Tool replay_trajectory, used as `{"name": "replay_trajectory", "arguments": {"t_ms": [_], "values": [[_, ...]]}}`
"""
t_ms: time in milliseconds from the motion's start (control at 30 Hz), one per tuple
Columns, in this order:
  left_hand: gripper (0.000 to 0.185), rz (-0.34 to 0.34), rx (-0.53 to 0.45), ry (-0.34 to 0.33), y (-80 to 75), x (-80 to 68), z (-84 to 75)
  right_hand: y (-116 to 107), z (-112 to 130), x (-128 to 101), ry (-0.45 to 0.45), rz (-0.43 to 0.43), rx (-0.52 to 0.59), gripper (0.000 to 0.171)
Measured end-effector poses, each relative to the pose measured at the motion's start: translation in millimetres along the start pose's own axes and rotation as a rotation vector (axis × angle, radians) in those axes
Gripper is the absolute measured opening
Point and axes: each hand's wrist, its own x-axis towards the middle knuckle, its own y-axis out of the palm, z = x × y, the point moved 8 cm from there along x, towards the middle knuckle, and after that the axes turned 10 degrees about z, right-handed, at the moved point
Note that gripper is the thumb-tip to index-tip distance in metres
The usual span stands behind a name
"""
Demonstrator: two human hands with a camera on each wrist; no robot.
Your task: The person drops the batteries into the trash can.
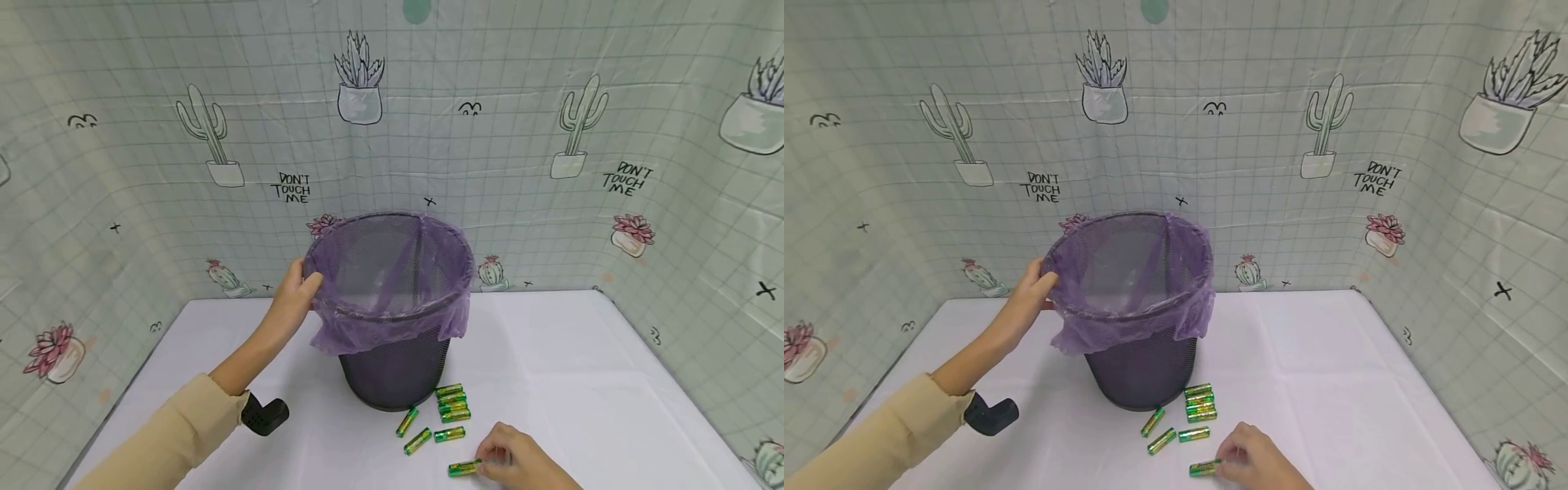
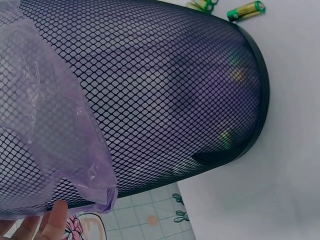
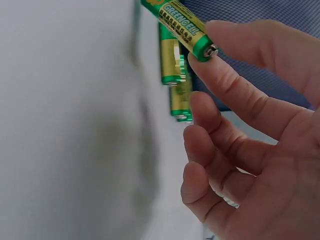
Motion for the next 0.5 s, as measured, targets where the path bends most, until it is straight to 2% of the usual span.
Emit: {"name": "replay_trajectory", "arguments": {"t_ms": [133, 333, 433, 500], "values": [[0.052, -0.006, 0.005, -0.006, 0.7, 1.1, 0.3, -19.2, 20.8, -2.8, -0.06, -0.064, -0.059, 0.012], [0.054, -0.011, 0.014, -0.003, 0.7, 0.4, -0.4, -61.1, 69.8, -14.6, -0.231, -0.286, -0.275, 0.004], [0.053, -0.019, 0.009, 0.003, 0.1, 0.0, -0.9, -79.4, 95.7, -20.6, -0.305, -0.376, -0.355, 0.008], [0.052, -0.018, 0.001, 0.001, 0.2, -0.4, -0.2, -89.7, 110.0, -23.2, -0.324, -0.402, -0.383, 0.012]]}}
